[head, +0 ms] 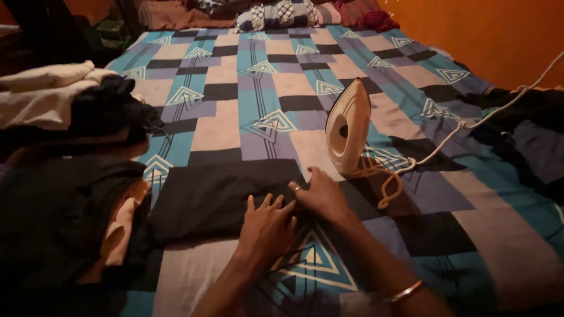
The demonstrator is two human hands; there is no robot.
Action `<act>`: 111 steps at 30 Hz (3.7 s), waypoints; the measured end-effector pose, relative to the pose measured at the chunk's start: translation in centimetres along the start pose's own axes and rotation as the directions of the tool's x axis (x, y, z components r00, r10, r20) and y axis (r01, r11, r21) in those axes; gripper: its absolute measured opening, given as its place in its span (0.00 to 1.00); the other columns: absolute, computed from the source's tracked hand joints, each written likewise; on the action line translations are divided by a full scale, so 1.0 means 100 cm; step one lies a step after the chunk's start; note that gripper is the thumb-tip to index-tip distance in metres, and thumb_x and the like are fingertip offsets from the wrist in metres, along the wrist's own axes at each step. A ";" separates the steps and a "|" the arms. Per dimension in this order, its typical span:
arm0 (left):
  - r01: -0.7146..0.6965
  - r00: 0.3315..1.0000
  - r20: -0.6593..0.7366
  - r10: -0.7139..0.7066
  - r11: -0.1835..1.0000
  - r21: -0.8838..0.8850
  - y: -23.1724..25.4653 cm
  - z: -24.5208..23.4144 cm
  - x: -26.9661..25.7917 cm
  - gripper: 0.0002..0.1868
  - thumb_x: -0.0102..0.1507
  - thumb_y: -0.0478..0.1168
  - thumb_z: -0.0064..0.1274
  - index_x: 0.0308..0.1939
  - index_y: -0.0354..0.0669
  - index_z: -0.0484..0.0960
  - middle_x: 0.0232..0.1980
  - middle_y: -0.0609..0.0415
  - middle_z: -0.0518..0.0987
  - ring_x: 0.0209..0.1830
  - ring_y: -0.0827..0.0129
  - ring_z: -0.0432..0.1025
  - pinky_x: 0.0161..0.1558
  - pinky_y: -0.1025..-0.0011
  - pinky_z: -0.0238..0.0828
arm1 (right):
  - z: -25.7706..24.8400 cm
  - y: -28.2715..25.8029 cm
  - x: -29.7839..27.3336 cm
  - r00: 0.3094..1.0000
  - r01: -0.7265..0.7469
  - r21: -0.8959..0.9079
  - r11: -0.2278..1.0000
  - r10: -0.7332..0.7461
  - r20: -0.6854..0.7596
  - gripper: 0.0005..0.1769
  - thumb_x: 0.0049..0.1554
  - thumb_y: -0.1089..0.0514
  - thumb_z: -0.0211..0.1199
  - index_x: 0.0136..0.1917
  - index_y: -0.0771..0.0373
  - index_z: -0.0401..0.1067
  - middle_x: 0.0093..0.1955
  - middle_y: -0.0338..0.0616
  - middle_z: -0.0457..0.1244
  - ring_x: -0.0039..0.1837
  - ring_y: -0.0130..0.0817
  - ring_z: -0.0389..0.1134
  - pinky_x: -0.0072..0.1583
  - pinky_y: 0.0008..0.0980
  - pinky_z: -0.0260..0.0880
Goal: The user is ironing a black shirt on a bed and folding it afterwards.
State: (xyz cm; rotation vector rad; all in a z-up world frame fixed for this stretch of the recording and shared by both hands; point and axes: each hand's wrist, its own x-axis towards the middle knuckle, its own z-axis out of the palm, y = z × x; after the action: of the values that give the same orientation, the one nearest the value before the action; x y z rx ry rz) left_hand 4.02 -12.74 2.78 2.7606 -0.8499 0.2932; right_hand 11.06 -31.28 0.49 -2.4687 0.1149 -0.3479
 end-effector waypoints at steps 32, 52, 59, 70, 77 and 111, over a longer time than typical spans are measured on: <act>0.072 0.994 -0.080 -0.080 0.993 -0.092 0.000 0.009 -0.011 0.27 0.60 0.59 0.58 0.55 0.45 0.82 0.66 0.45 0.76 0.72 0.53 0.65 0.73 0.36 0.45 | 0.040 -0.019 0.059 0.967 -0.106 -0.220 0.970 0.152 0.205 0.29 0.48 0.39 0.66 0.49 0.68 0.79 0.50 0.62 0.70 0.56 0.57 0.72 0.57 0.50 0.70; 0.292 0.895 -0.165 -0.416 0.822 -0.488 -0.020 -0.038 -0.018 0.44 0.56 0.31 0.51 0.78 0.59 0.66 0.48 0.38 0.84 0.50 0.42 0.78 0.52 0.50 0.74 | 0.033 -0.074 0.113 0.971 -0.105 0.747 0.657 -0.093 0.218 0.14 0.50 0.59 0.67 0.48 0.70 0.76 0.40 0.43 0.69 0.38 0.31 0.68 0.40 0.32 0.68; -0.119 0.574 -0.395 -0.717 0.404 -0.907 -0.100 0.029 -0.027 0.18 0.71 0.40 0.48 0.65 0.42 0.76 0.54 0.39 0.82 0.55 0.50 0.77 0.52 0.60 0.74 | 0.059 -0.191 0.099 0.921 -0.230 0.582 0.780 -0.019 0.390 0.30 0.49 0.52 0.70 0.61 0.62 0.63 0.47 0.44 0.64 0.47 0.36 0.66 0.45 0.41 0.68; -0.148 0.288 0.250 -0.924 -0.301 -0.942 -0.148 0.032 -0.058 0.20 0.66 0.46 0.48 0.58 0.37 0.75 0.55 0.47 0.77 0.53 0.57 0.72 0.52 0.57 0.70 | 0.202 -0.247 0.099 0.915 0.005 0.408 0.913 -0.169 0.366 0.44 0.44 0.53 0.69 0.66 0.74 0.51 0.49 0.63 0.66 0.51 0.49 0.72 0.53 0.41 0.73; -0.320 0.386 0.007 -0.923 -0.141 -0.937 -0.123 0.001 -0.060 0.28 0.61 0.44 0.58 0.62 0.32 0.75 0.56 0.49 0.80 0.52 0.63 0.75 0.52 0.66 0.73 | 0.246 -0.203 0.129 0.587 0.695 0.215 0.686 -0.715 0.380 0.16 0.59 0.55 0.59 0.51 0.68 0.80 0.43 0.57 0.69 0.47 0.48 0.72 0.49 0.46 0.72; 0.262 0.611 -0.659 -0.438 0.898 -0.354 -0.016 -0.001 -0.125 0.36 0.55 0.24 0.51 0.69 0.42 0.71 0.75 0.09 0.55 0.75 0.43 0.65 0.64 0.64 0.68 | 0.075 -0.088 0.012 0.902 -0.382 0.534 0.754 0.177 0.395 0.49 0.46 0.46 0.78 0.74 0.63 0.60 0.59 0.60 0.69 0.53 0.43 0.72 0.49 0.45 0.75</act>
State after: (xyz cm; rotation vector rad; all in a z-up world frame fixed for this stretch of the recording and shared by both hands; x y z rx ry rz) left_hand -5.23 -4.88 -0.58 2.1930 -0.0974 1.0546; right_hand 14.26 -20.10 0.39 -1.7957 0.2052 0.1483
